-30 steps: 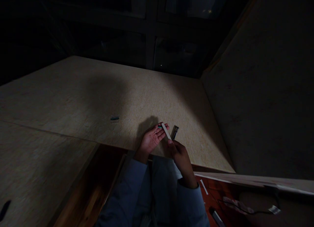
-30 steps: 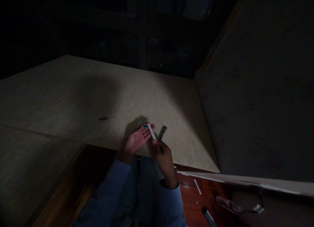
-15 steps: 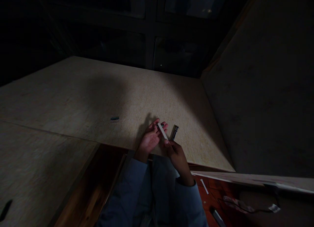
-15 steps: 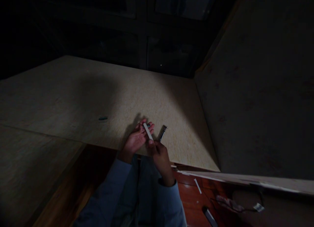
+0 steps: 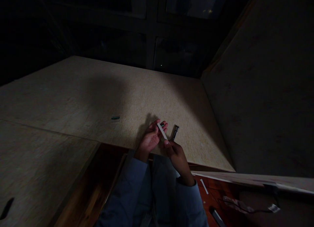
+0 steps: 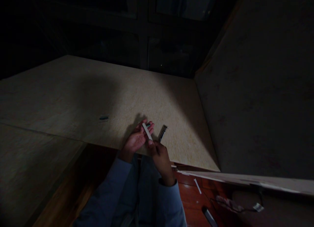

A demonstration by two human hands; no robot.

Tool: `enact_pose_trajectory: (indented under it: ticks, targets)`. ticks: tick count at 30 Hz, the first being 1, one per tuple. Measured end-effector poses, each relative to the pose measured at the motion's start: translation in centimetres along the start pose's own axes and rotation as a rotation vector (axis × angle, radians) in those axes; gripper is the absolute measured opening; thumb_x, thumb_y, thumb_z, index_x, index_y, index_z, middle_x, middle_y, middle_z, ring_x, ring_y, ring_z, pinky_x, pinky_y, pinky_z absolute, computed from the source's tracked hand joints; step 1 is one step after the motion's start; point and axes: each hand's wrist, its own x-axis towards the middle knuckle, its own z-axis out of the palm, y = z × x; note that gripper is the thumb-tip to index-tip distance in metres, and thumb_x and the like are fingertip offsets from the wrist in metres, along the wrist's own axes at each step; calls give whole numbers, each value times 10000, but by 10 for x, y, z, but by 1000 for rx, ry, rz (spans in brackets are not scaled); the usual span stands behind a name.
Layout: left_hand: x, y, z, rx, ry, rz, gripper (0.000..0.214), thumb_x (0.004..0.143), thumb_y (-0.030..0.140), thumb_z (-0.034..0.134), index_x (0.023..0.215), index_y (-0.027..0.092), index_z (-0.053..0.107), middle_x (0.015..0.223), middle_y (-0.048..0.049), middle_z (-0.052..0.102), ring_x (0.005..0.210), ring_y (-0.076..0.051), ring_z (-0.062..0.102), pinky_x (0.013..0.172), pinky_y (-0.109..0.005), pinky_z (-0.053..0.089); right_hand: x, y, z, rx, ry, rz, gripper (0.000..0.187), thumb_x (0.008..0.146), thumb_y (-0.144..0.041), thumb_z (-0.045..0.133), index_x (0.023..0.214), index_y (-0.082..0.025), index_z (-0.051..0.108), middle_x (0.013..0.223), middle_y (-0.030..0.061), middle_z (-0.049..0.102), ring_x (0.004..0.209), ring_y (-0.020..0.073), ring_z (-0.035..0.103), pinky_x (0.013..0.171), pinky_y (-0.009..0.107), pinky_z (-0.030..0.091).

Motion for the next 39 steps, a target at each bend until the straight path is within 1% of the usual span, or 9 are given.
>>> enact_pose_trajectory:
  ticks: [2,7,13,20,26,32,34,37,39]
  targets:
    - [0,0,0,0,1,-3,296,799,42,647,1063,171,679,1161,-108,704,1331,-267,522,1159,-439,343,0,1,0,7,4,12,516,907,-622,466,726,-174,646,613,13,580,585,164,503,565,271,361]
    - [0,-2,-2,3,38,-31,339,781,17,627,1072,181,684,1177,-97,700,1307,-257,543,1150,-444,359,1,4,-7,-32,120,22,557,894,-657,467,711,-160,641,634,28,606,605,165,513,561,266,360]
    - [0,-1,-3,9,13,-14,291,801,62,652,1072,167,673,1213,-116,685,1361,-270,490,1165,-436,337,-1,0,-2,4,-23,-5,555,896,-656,463,730,-168,669,643,25,615,615,170,538,583,268,383]
    - [0,-2,-4,39,-7,-25,291,821,63,628,1083,183,663,1136,-103,713,1266,-247,583,1151,-449,357,0,3,-8,-9,88,42,551,886,-658,465,685,-167,613,618,17,575,593,157,495,563,266,350]
    - [0,-1,-5,25,-25,-19,287,808,88,680,1083,168,667,1190,-114,695,1349,-268,503,1172,-446,327,-2,0,-5,29,-36,22,533,893,-643,476,740,-167,660,607,5,559,579,153,486,560,265,353]
    - [0,-2,-7,33,-42,-35,277,823,80,658,1087,164,669,1154,-117,713,1292,-257,560,1160,-434,351,-1,3,-11,-53,96,45,564,888,-669,460,697,-163,616,612,12,563,592,154,478,553,264,334]
    - [1,-2,-8,30,-50,-34,281,826,89,657,1098,160,668,1161,-115,712,1293,-256,559,1165,-432,345,-2,3,-11,-53,62,32,559,894,-662,462,724,-157,634,633,16,580,612,157,496,565,261,345]
    - [1,-2,-10,17,-59,-36,303,829,111,661,1130,153,663,1208,-119,696,1307,-267,547,1174,-436,331,-3,2,-9,-28,-54,10,557,905,-651,455,769,-153,663,663,20,603,635,162,526,586,258,369]
    - [1,-1,-11,6,-56,-43,329,838,120,654,1165,156,654,1242,-123,683,1320,-270,534,1177,-441,324,-3,2,-9,-30,-69,21,560,910,-651,445,766,-156,663,652,18,600,625,162,527,585,259,370]
